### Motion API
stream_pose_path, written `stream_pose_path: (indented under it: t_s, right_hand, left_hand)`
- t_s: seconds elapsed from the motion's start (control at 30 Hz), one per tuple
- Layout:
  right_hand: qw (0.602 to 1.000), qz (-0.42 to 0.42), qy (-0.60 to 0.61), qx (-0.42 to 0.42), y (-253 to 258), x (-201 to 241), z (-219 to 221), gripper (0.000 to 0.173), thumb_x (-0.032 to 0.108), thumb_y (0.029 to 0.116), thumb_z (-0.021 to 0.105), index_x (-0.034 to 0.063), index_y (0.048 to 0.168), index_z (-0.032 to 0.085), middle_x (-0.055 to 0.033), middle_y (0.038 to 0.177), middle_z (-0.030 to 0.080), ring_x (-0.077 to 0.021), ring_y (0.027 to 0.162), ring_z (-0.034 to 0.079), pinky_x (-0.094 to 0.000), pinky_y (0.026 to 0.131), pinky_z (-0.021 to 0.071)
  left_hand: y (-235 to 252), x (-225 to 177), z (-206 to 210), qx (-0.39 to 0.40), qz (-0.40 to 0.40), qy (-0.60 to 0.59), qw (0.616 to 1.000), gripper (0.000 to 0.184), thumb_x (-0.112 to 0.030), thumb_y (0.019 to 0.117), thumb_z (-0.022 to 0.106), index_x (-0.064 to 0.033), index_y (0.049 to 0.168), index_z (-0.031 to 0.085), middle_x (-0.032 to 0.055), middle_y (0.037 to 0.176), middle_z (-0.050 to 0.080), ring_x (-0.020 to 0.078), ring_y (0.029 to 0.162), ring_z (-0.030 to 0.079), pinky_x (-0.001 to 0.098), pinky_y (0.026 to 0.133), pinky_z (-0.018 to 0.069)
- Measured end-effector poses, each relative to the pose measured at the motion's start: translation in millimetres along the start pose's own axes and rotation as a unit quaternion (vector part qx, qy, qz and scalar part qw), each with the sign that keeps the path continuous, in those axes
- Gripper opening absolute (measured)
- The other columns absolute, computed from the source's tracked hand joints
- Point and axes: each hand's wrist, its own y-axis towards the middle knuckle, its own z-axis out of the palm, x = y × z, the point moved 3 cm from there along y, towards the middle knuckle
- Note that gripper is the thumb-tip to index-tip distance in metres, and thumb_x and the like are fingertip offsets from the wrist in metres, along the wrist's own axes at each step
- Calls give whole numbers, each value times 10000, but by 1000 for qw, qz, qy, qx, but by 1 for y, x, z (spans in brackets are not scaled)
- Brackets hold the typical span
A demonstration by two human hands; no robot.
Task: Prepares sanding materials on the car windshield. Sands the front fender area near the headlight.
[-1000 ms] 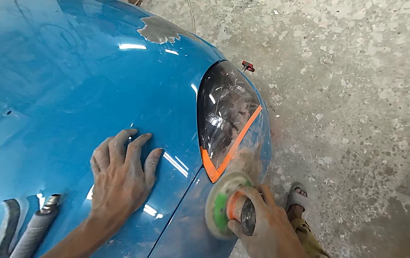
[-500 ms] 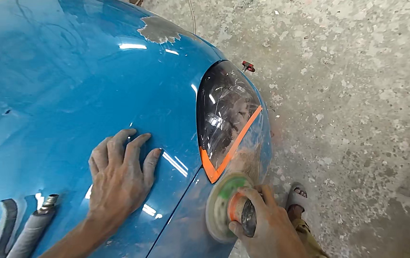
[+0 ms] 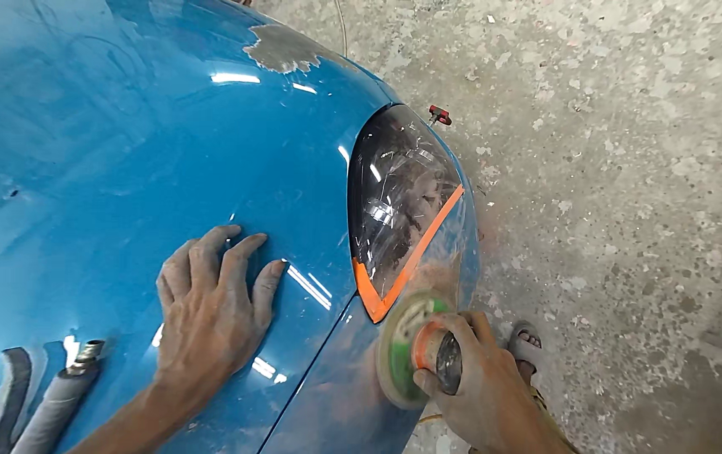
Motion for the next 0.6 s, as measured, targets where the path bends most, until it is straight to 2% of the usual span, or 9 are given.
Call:
stream_pose_path:
  t_s: [0.33,0.5,0.6]
  right_hand:
    - [1000,1,-5,-11,6,-6,-2,732,501,783,801,260,1435,572,-133,1371,549,-192,859,685,-357,674,585]
    - [1000,15,-20,0,10,-4,-7,733,525,791,782,283,1446,561,-132,1395,537,-217,929,686,-397,738,586]
    - [1000,12,-22,-4,9,-8,-6,733,520,785,786,285,1443,566,-119,1380,544,-194,897,683,-362,702,586]
  left_hand:
    - [0,0,0,4,-1,0,1000,620,-518,1041,354,-65,1393,590,209,1508,471,475,1391,401,634,1117,287]
    - [-1,0,0,1,-1,-1,1000,622,-519,1042,349,-66,1396,587,207,1510,470,471,1398,396,630,1120,286]
    - [-1,0,1,0,0,1,1000,622,-521,1043,354,-63,1395,587,207,1505,475,471,1391,403,625,1119,290]
